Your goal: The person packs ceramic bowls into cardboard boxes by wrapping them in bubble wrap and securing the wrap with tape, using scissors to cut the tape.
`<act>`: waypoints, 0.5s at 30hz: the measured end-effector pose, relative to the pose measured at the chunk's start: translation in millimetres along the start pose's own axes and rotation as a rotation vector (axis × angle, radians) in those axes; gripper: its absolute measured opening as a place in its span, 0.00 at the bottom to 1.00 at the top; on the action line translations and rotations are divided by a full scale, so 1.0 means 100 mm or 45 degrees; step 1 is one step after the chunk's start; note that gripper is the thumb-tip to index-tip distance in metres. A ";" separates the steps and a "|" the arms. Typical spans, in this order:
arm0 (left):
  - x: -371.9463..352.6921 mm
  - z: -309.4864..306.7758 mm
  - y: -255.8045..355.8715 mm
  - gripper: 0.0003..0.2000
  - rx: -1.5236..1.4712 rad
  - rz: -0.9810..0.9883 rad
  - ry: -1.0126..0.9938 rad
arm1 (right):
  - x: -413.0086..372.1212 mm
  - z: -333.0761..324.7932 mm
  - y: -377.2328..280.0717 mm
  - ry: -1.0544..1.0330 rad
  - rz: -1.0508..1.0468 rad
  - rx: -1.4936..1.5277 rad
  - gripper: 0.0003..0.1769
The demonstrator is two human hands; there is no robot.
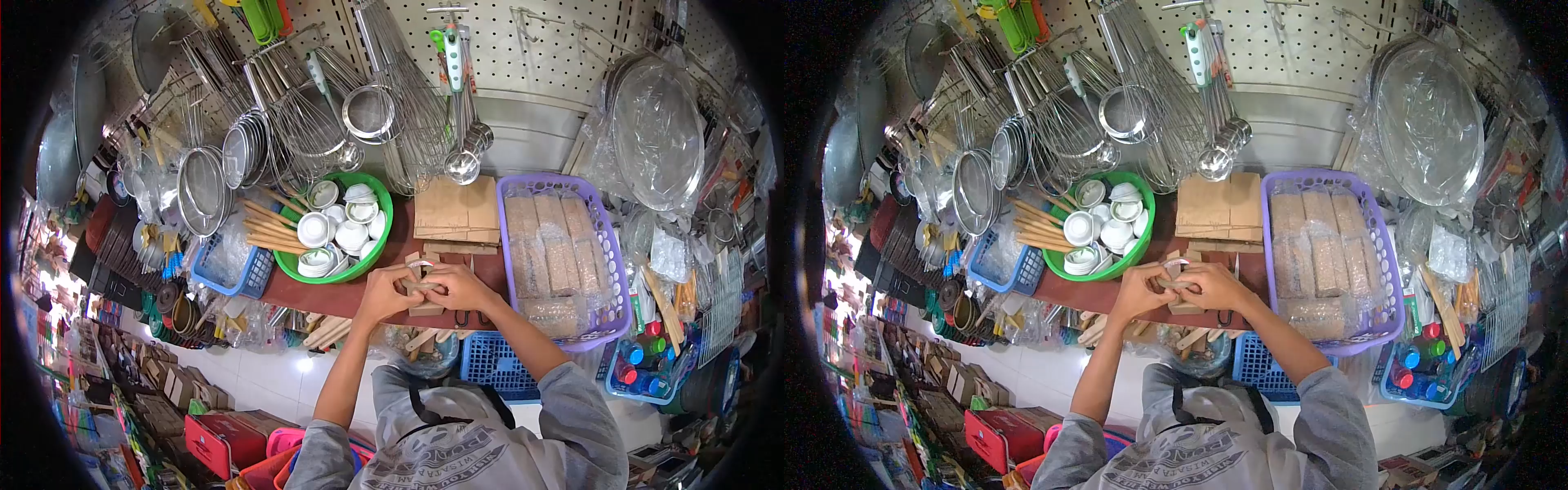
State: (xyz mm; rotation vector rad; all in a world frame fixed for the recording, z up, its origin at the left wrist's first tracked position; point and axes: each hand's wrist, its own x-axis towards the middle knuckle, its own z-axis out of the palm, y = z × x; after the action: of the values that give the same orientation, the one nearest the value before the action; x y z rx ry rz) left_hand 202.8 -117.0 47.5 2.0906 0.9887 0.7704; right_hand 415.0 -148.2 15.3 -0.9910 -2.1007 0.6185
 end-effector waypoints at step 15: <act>0.01 0.01 0.02 0.10 0.041 0.006 0.005 | 0.01 0.00 0.01 -0.009 0.016 -0.005 0.10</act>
State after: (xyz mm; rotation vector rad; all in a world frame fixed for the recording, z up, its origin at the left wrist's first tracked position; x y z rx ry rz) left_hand 204.6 -116.9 48.9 2.1200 1.0051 0.7662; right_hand 415.0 -147.1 15.0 -1.0062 -2.1043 0.6248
